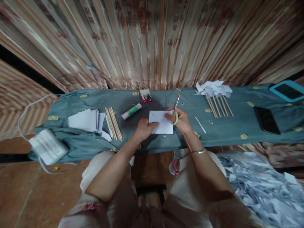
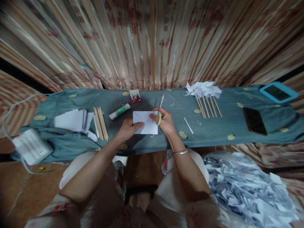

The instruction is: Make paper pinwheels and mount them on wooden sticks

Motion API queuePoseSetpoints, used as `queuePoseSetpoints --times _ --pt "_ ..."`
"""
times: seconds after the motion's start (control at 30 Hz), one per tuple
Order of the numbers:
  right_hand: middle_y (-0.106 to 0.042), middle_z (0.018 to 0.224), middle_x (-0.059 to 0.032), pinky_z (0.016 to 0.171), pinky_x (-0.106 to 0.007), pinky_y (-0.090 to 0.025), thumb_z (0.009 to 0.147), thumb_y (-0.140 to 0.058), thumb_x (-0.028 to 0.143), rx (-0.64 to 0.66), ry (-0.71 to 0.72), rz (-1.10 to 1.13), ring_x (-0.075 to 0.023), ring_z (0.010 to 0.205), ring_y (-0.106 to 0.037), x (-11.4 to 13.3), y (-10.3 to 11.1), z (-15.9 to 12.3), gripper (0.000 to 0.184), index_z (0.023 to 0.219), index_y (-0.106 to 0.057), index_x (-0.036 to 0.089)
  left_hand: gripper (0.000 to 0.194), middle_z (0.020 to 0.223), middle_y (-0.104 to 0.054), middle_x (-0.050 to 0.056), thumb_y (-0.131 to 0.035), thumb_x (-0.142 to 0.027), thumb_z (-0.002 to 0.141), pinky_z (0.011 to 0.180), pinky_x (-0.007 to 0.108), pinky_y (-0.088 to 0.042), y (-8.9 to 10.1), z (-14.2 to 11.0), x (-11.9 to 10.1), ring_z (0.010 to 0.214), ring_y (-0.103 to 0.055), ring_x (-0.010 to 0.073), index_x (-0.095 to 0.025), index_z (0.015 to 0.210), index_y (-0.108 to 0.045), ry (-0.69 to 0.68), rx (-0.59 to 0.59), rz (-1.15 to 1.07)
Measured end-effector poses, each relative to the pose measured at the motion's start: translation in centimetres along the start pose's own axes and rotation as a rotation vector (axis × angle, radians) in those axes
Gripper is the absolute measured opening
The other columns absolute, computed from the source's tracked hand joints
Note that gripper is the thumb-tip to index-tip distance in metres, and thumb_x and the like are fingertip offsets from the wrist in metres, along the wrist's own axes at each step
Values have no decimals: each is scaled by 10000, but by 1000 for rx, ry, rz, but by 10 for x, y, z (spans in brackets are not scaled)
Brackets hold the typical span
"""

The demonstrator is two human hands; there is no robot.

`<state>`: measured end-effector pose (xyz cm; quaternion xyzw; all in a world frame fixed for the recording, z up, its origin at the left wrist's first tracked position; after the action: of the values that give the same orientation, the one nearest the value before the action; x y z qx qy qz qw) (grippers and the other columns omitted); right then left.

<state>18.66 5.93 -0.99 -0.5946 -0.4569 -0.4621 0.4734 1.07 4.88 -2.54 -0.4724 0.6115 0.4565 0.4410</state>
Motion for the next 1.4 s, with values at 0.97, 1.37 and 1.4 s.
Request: queuePoseSetpoints --times 0.97,1.37,1.4 --pt "-582 613 79 554 -243 -381 488 -824 285 -275 126 188 -85 549 -472 5 30 19 324 746 -643 213 188 595 -701 35 -788 -316 593 680 299 -539 23 -1 -20 578 -660 170 -158 582 -689 -48 -56 -363" --pt "-600 613 69 557 -253 -418 490 -849 342 -181 10 289 -97 551 -506 -18 -24 15 366 737 -609 218 407 1097 -739 119 -765 -444 776 957 438 -541 -23 -16 -11 1073 -696 275 -177 1053 -636 178 -53 -808" --pt "-606 617 66 554 -252 -420 477 -858 343 -172 -3 300 -97 551 -508 -18 -27 14 379 738 -614 218 399 1104 -738 120 -745 -440 801 960 435 -541 -21 -15 -11 1074 -696 271 -175 1075 -626 170 -83 -819"
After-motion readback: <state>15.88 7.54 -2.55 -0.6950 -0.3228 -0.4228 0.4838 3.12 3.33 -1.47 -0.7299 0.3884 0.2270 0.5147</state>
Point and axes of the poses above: each hand's wrist, its own z-axis towards the middle knuckle, its own y-axis out of the back of the hand, x = y × z, the point moved 4 cm from there along z, towards the middle knuckle
